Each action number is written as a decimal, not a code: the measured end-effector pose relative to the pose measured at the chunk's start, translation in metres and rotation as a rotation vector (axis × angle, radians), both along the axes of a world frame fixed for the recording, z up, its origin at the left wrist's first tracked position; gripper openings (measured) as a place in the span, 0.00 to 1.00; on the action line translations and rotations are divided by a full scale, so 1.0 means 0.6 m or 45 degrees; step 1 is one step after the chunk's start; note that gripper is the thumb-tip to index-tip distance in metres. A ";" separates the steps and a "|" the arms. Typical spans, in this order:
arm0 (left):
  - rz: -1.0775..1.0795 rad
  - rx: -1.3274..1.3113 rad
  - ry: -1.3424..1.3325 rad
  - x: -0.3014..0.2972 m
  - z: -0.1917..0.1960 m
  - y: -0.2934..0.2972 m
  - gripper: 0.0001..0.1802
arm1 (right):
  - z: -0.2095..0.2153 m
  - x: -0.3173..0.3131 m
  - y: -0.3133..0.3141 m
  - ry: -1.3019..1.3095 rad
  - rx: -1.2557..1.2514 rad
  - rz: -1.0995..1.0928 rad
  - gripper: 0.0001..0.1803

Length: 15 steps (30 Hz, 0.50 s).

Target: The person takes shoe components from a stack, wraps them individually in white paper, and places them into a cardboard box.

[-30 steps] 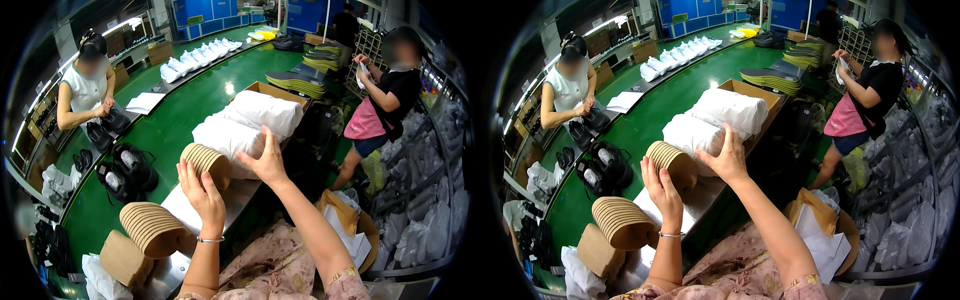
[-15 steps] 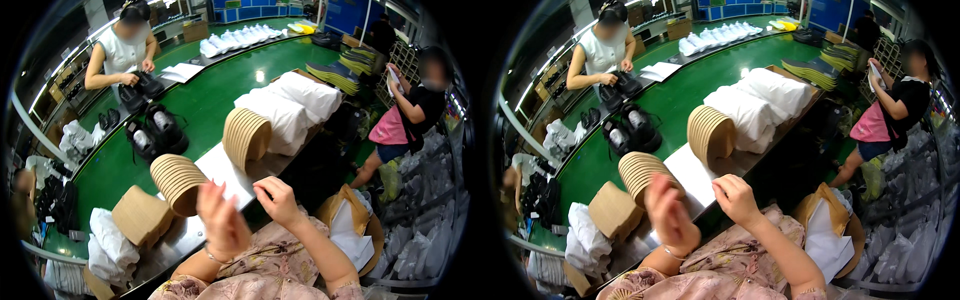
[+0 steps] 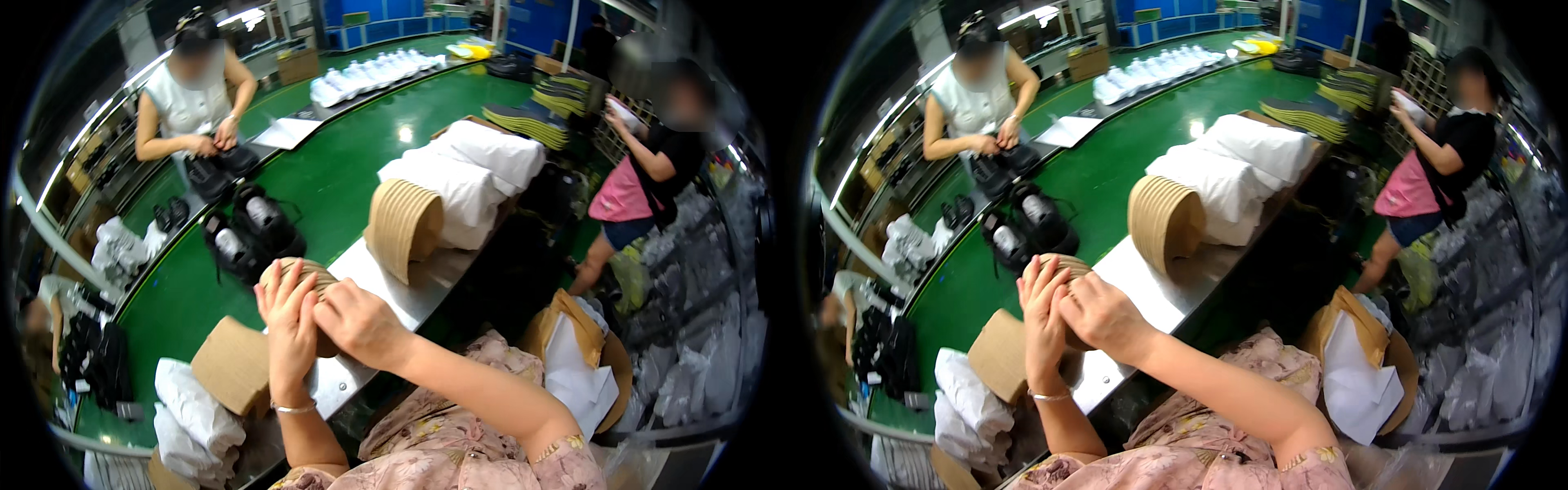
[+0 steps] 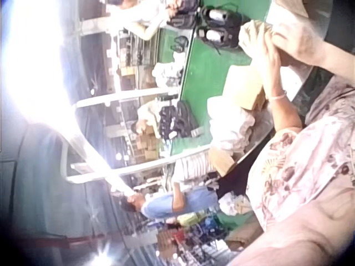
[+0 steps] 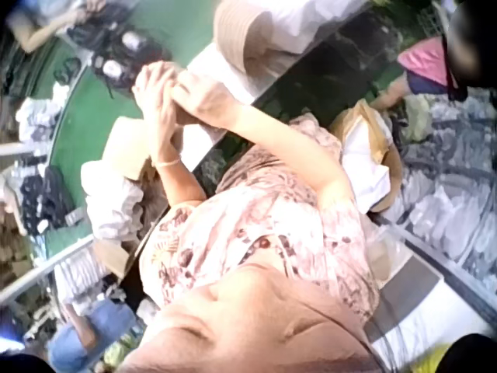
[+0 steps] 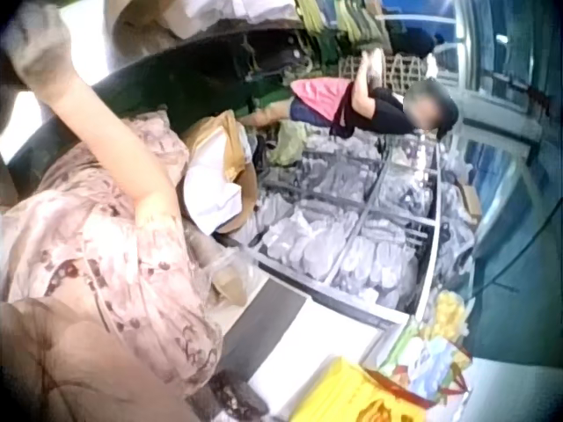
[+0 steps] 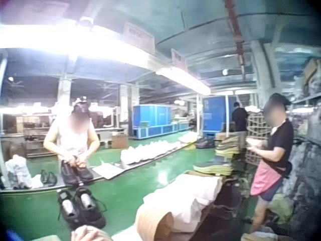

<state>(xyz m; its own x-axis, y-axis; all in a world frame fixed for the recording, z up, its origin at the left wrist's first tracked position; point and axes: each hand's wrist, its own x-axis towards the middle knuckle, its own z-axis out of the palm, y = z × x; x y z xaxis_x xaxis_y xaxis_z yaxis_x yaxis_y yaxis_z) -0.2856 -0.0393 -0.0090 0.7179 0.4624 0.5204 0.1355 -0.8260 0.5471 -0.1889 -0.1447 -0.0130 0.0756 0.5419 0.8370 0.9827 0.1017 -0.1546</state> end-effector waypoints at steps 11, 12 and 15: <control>-0.068 -0.087 0.005 -0.007 -0.006 0.020 0.15 | -0.014 -0.014 0.009 -0.291 0.074 -0.111 0.07; -0.058 -0.098 0.001 -0.006 -0.007 0.021 0.15 | -0.017 -0.020 0.000 -0.292 0.060 -0.122 0.07; -0.111 -0.036 0.021 0.002 0.003 0.014 0.15 | -0.022 -0.031 -0.055 -0.238 0.046 -0.183 0.07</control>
